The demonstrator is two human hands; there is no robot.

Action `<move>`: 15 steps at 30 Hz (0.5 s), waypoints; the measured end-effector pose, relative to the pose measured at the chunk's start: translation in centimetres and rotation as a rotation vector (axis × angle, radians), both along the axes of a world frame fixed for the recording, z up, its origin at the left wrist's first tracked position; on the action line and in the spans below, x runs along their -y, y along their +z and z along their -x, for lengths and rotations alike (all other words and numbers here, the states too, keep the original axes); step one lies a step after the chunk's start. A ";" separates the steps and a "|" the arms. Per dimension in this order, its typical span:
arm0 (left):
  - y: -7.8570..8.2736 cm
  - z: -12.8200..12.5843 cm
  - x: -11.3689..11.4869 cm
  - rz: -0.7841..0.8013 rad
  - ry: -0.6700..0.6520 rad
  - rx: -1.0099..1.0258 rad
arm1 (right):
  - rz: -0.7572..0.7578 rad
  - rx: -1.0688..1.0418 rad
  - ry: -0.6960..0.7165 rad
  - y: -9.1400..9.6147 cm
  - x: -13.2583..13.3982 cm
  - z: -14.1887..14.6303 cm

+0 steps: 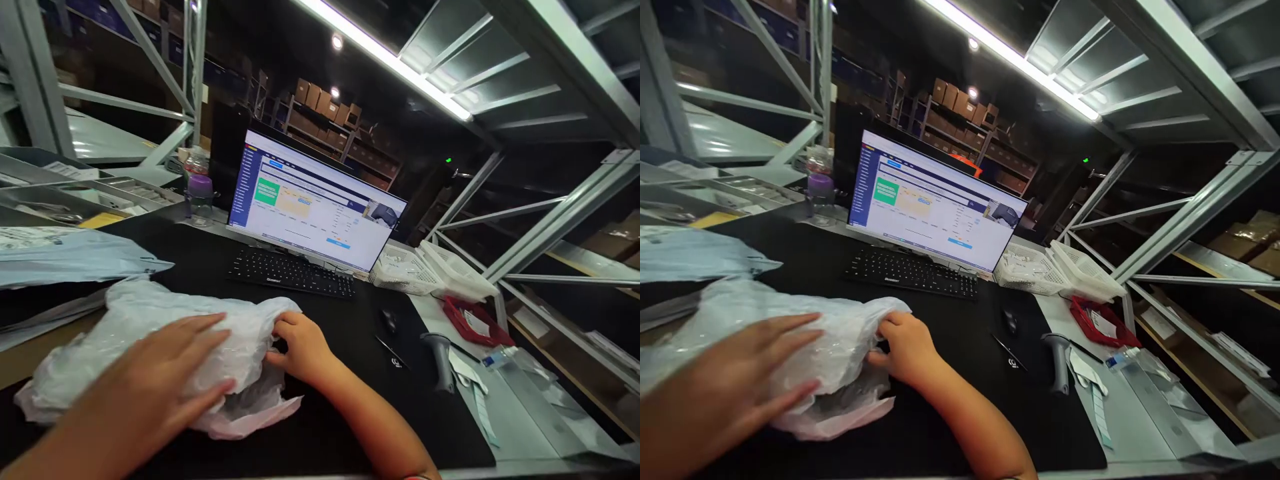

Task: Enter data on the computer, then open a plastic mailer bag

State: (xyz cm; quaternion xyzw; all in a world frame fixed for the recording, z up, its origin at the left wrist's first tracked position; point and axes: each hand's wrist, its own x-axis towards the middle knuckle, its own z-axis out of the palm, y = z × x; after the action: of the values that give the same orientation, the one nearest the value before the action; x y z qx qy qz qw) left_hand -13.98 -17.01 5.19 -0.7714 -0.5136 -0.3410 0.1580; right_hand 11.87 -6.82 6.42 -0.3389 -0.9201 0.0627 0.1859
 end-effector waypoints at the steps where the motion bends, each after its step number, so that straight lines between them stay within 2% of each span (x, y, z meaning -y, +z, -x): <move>1: -0.4 -2.0 -0.5 -0.025 -0.038 -0.062 | -0.045 0.034 0.016 0.3 0.3 0.0; 3: -1.0 -5.0 -1.3 -0.020 -0.002 -0.115 | -0.110 0.080 0.038 0.6 1.0 -0.1; 5: -1.4 -6.3 -1.7 -0.001 -0.014 -0.113 | -0.129 0.086 0.041 0.4 1.5 -0.4; 7: -1.6 -6.3 -1.9 0.020 -0.048 -0.101 | -0.099 0.052 0.044 -0.2 1.8 -0.9; 11: -1.5 -5.5 -1.5 0.034 -0.067 -0.084 | 0.053 -0.056 0.081 -1.3 2.2 -1.8; 15: -1.7 -5.2 -1.5 0.035 -0.083 -0.054 | 0.205 -0.230 0.122 -0.8 2.6 -3.9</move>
State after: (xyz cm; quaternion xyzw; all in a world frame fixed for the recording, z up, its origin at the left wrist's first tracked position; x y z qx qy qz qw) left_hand -8.81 -15.53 3.53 -0.8036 -0.4826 -0.3172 0.1437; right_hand 15.77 -9.42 5.62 -0.2901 -0.9004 0.2060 0.2505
